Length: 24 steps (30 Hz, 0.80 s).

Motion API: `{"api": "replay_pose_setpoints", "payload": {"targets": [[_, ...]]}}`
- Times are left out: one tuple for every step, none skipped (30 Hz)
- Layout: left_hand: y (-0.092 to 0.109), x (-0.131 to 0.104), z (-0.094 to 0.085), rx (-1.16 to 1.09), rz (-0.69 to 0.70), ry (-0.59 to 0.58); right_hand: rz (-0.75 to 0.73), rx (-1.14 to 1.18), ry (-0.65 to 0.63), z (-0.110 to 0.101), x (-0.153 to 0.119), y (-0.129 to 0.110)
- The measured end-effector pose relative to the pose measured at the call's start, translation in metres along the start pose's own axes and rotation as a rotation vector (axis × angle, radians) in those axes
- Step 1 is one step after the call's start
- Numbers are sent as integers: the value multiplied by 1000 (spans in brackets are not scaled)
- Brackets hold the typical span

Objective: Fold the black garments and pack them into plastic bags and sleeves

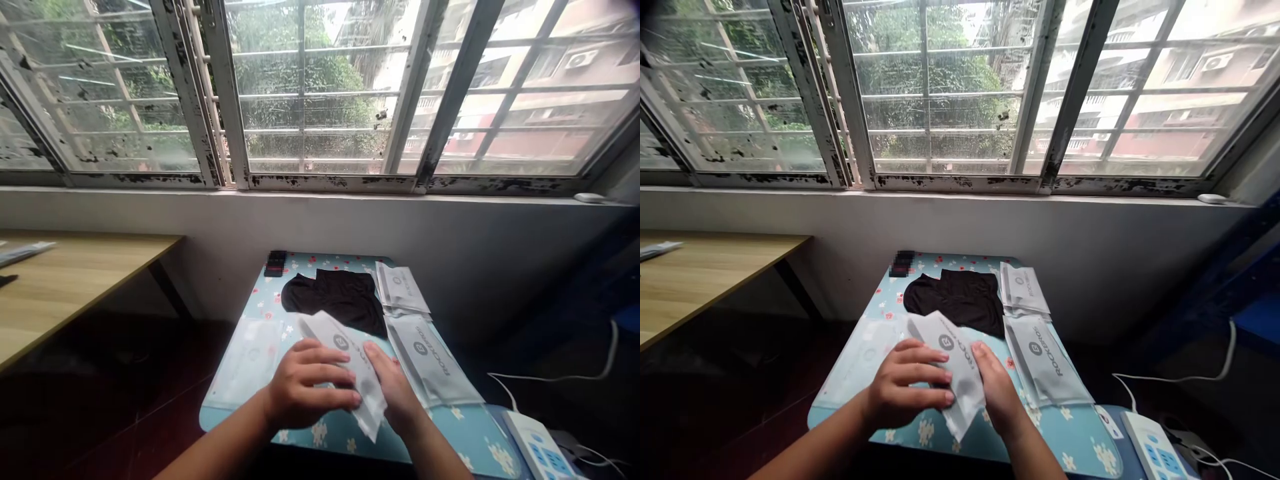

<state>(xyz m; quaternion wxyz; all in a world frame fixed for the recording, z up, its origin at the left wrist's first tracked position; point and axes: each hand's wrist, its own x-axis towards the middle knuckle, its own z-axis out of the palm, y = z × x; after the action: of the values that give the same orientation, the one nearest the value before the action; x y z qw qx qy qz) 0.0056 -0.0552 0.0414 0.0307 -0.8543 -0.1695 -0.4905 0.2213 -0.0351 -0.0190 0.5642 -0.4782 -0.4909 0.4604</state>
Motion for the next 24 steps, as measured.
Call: {"api": "replay_pose_setpoints", "payload": {"targets": [[7, 1, 4, -29, -18, 17, 4, -96, -62, -6, -7, 2], [13, 2, 8, -50, -47, 35, 15, -186, -131, -13, -14, 3], [16, 3, 12, -67, -83, 52, 8, -271, -182, -19, -19, 4], [18, 3, 16, -85, -122, 67, -46, -347, -180, -25, -24, 5], [20, 2, 20, -103, -162, 78, -118, -411, -148, -30, -30, 4], [20, 2, 24, -120, -201, 82, -195, -461, -91, -35, -36, 1], [21, 1, 28, -132, -236, 77, -269, -494, -31, -39, -43, -3], [21, 0, 31, -137, -267, 64, -339, -510, 19, -42, -50, -9], [22, -1, 33, -133, -297, 50, -405, -517, 55, -45, -57, -15], [23, -1, 35, -123, -320, 32, -463, -521, 67, -47, -64, -22], [24, -1, 37, -113, -337, 15, -515, -529, 54, -48, -70, -28], [25, -1, 38, -103, -347, 0, -563, -541, 24, -49, -75, -34], [26, -1, 40, -97, -350, -13, -601, -551, -6, -49, -79, -38], [27, 0, 41, -95, -346, -25, -630, -560, -28, -49, -82, -40], [29, 1, 42, -95, -338, -38, -649, -567, -42, -48, -83, -41], [31, 2, 43, -96, -332, -52, -664, -573, -46, -47, -85, -41], [33, 3, 43, -98, -326, -67, -675, -577, -42, -46, -86, -40], [36, 4, 44, -105, -320, -81, -687, -579, -31, -44, -86, -39], [38, 5, 45, -115, -314, -89, -698, -580, -24, -42, -87, -38], [41, 7, 46, -127, -311, -88, -709, -580, -21, -40, -88, -37], [44, 8, 46, -139, -312, -77, -716, -580, -23, -38, -89, -36], [47, 9, 47, -152, -318, -59, -721, -581, -27, -36, -89, -36], [49, 10, 48, -160, -328, -41, -722, -581, -28, -34, -90, -36], [50, 11, 48, -163, -338, -26, -723, -584, -24, -32, -90, -37]]}}
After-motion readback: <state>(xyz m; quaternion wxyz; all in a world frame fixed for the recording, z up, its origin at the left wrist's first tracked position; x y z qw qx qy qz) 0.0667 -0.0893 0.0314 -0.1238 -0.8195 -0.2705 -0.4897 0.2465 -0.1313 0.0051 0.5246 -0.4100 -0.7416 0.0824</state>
